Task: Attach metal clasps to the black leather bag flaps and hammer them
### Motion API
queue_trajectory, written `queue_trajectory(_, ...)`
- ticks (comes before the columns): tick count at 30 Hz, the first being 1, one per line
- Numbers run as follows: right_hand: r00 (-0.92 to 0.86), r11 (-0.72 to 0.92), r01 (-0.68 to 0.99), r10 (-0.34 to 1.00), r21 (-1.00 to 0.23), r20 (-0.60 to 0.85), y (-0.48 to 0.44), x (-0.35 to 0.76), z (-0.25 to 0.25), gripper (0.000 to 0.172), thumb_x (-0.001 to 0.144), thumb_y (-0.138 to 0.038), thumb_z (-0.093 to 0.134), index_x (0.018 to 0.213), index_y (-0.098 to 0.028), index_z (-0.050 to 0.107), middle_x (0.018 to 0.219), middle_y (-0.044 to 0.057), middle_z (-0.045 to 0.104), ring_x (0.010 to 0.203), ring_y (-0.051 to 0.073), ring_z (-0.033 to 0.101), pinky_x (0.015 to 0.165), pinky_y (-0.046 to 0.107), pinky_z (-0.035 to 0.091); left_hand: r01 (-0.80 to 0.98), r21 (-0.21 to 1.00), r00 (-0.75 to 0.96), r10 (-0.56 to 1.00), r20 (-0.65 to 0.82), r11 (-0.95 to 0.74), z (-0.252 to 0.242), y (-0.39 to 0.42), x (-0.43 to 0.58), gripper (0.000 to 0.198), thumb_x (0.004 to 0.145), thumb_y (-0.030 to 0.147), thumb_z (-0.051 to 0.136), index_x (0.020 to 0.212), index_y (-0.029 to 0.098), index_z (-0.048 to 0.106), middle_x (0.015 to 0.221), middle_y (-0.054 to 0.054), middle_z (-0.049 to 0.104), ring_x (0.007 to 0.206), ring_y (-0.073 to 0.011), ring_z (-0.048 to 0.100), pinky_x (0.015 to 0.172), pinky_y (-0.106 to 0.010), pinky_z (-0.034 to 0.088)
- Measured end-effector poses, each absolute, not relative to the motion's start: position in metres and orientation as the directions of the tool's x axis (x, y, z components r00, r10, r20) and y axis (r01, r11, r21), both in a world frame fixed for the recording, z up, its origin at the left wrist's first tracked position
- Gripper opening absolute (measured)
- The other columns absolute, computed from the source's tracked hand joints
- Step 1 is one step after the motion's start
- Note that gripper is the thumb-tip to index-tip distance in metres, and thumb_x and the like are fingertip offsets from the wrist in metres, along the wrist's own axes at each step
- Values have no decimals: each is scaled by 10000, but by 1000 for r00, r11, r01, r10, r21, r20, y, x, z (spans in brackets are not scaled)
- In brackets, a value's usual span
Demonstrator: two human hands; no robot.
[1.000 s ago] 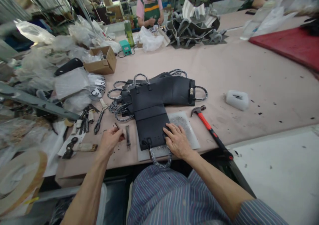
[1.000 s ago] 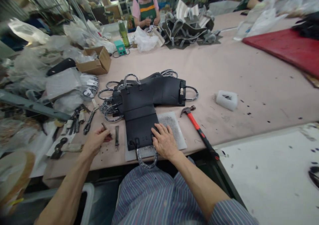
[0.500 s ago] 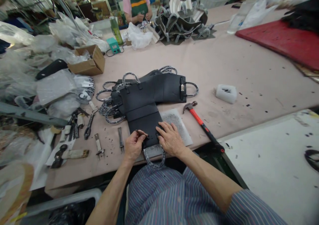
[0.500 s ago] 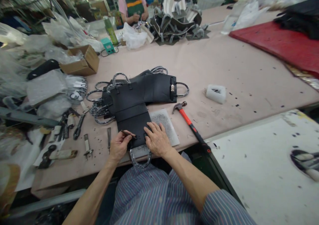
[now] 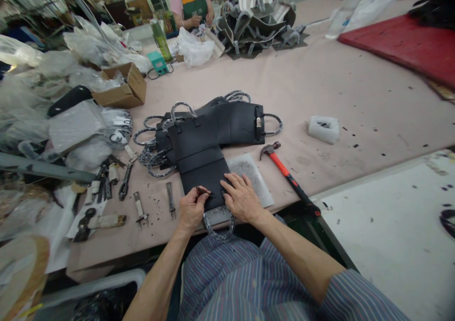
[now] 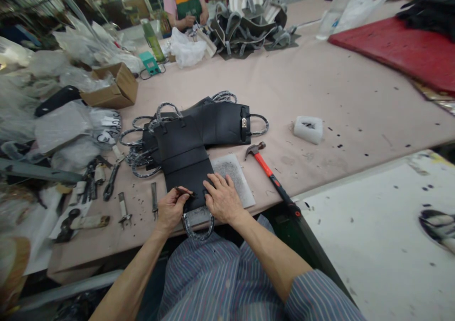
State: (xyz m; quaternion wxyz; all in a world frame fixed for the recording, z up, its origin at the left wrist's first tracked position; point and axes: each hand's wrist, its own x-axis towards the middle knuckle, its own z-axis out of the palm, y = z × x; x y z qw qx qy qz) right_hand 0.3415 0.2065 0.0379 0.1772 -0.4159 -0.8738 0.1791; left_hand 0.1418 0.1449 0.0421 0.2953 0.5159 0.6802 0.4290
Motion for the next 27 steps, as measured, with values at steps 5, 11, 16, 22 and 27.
queue_trajectory(5, -593, 591, 656, 788, -469, 164, 207, 342, 37, 442, 954, -254, 527, 1392, -219, 575, 1542, 100, 480, 1431, 298, 394, 1205, 522, 204, 433, 898, -300, 952, 57, 82, 37, 145, 140, 106, 899, 251, 600, 901, 197, 692, 874, -17, 763, 818, -157, 710, 797, -275, 557)
queue_trajectory(11, -587, 592, 650, 789, -476, 179, 207, 342, 38, 439, 952, -253, 527, 1387, -224, 579, 1531, 101, 492, 1427, 299, 397, 1203, 531, 206, 468, 881, -295, 952, 87, 64, 40, 146, 142, 101, 893, 248, 604, 895, 200, 692, 861, -16, 769, 794, -155, 717, 773, -267, 567)
queue_trajectory(16, -584, 593, 639, 789, -490, 194, 206, 342, 36, 443, 947, -250, 534, 1386, -220, 583, 1533, 107, 490, 1427, 300, 401, 1204, 533, 211, 537, 843, -260, 954, 148, 16, 46, 147, 146, 104, 885, 230, 596, 876, 201, 696, 835, -10, 763, 772, -149, 715, 752, -246, 566)
queue_trajectory(22, -572, 587, 575, 786, -569, 233, 215, 351, 35, 373, 952, -282, 532, 1297, -191, 640, 1454, 124, 555, 1352, 293, 480, 1161, 518, 320, 582, 812, -186, 963, 197, -53, 43, 147, 146, 122, 886, 202, 572, 865, 208, 692, 832, -6, 749, 775, -146, 706, 767, -242, 555)
queue_trajectory(27, -339, 422, 771, 906, -477, 254, 243, 404, 46, 361, 951, -267, 505, 1267, -152, 635, 1346, 162, 598, 1235, 296, 541, 1060, 440, 424, 586, 809, -184, 963, 197, -53, 34, 147, 146, 110, 891, 207, 569, 883, 215, 678, 847, -9, 747, 800, -156, 711, 790, -255, 549)
